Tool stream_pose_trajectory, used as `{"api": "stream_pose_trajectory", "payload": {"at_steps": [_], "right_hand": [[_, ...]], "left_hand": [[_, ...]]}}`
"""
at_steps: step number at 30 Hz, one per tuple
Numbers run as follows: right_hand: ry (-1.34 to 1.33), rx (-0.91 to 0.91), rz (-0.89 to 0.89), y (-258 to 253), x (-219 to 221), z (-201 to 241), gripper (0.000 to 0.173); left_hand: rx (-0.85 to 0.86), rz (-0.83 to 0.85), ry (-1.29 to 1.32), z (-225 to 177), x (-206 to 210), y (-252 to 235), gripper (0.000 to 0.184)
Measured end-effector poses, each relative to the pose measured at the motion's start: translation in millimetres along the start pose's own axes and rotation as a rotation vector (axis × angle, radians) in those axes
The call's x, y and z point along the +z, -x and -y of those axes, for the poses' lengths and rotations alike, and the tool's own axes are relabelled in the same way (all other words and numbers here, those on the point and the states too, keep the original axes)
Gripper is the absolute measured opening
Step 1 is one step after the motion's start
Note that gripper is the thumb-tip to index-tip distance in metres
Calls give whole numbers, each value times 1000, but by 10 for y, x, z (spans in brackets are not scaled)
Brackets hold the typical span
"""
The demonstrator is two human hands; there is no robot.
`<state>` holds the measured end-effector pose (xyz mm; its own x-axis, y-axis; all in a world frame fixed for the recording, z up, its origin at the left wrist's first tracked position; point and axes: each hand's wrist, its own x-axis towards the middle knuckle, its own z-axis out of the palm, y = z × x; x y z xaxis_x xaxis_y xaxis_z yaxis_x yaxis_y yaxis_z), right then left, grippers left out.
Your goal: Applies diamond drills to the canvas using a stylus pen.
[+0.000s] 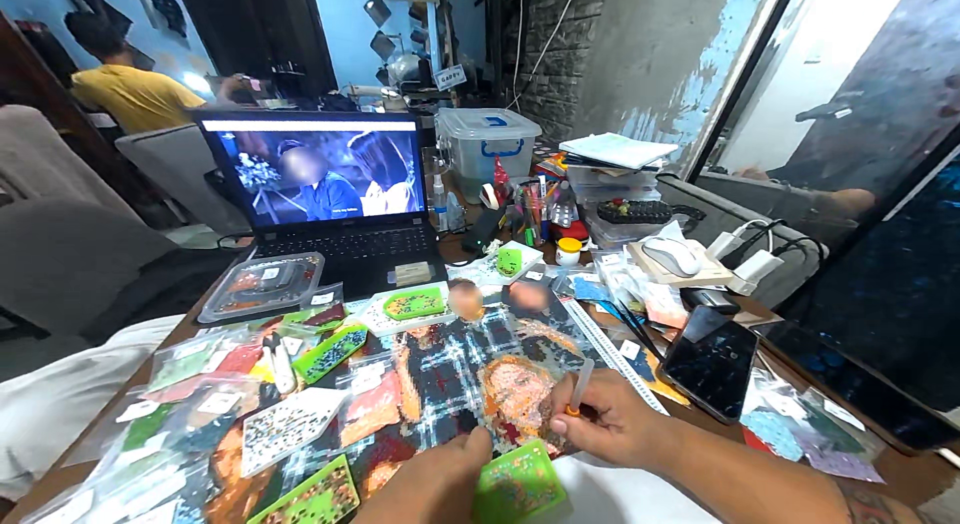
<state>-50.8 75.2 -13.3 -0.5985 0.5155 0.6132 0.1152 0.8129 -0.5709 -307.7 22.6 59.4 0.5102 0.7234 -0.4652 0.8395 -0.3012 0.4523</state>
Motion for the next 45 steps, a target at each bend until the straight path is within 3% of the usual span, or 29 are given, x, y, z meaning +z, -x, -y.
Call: {"api": "stream_pose_trajectory", "payload": {"at_steps": [45], "right_hand": [[14,-48,16,0,-4,-17,23]], "left_hand": [[30,-4,-3,7,3,3,57]]}}
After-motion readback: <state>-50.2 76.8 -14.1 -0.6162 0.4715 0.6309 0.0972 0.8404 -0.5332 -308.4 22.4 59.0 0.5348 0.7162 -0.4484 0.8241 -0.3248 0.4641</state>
